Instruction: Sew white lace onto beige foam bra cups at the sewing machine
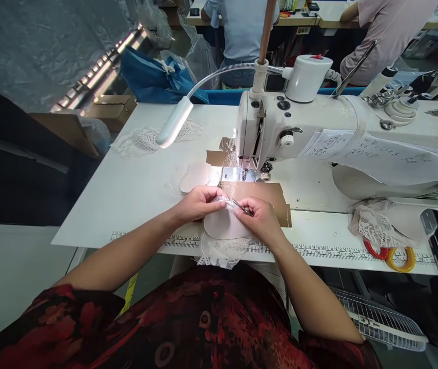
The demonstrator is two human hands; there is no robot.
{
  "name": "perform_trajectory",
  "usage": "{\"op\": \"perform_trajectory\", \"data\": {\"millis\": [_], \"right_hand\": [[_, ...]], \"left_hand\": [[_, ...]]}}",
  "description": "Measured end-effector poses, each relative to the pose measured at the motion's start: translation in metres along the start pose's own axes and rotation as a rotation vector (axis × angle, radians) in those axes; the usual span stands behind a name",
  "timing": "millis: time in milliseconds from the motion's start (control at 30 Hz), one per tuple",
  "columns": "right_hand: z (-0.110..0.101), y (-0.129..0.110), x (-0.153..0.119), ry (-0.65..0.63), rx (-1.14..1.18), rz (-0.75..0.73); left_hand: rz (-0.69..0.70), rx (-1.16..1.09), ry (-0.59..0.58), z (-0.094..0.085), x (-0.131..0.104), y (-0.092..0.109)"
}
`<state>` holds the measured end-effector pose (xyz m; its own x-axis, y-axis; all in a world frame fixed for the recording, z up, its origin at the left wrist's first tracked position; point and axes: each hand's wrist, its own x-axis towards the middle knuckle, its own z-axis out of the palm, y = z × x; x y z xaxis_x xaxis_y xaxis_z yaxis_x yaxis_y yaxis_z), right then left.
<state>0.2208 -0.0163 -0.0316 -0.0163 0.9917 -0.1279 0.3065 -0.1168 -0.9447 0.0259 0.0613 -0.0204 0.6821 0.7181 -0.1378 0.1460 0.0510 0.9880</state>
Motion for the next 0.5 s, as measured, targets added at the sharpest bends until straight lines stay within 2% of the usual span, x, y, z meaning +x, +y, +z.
{"op": "perform_trajectory", "data": {"millis": [133, 267, 400, 500], "right_hand": [[-0.001, 0.002, 0.003, -0.012, -0.006, 0.032], [-0.011, 0.000, 0.007, -0.020, -0.091, 0.038], [-0.031, -0.008, 0.016, 0.086, -0.353, -0.073], [-0.042, -0.011, 0.028, 0.035, -0.544, -0.213]], "left_hand": [[0.034, 0.021, -0.015, -0.014, 0.012, -0.001], [0.085, 0.149, 0.015, -0.023, 0.033, -0.008], [0.082, 0.284, -0.031, -0.029, 0.054, -0.008], [0.091, 0.421, -0.081, -0.032, 0.066, -0.004]]}}
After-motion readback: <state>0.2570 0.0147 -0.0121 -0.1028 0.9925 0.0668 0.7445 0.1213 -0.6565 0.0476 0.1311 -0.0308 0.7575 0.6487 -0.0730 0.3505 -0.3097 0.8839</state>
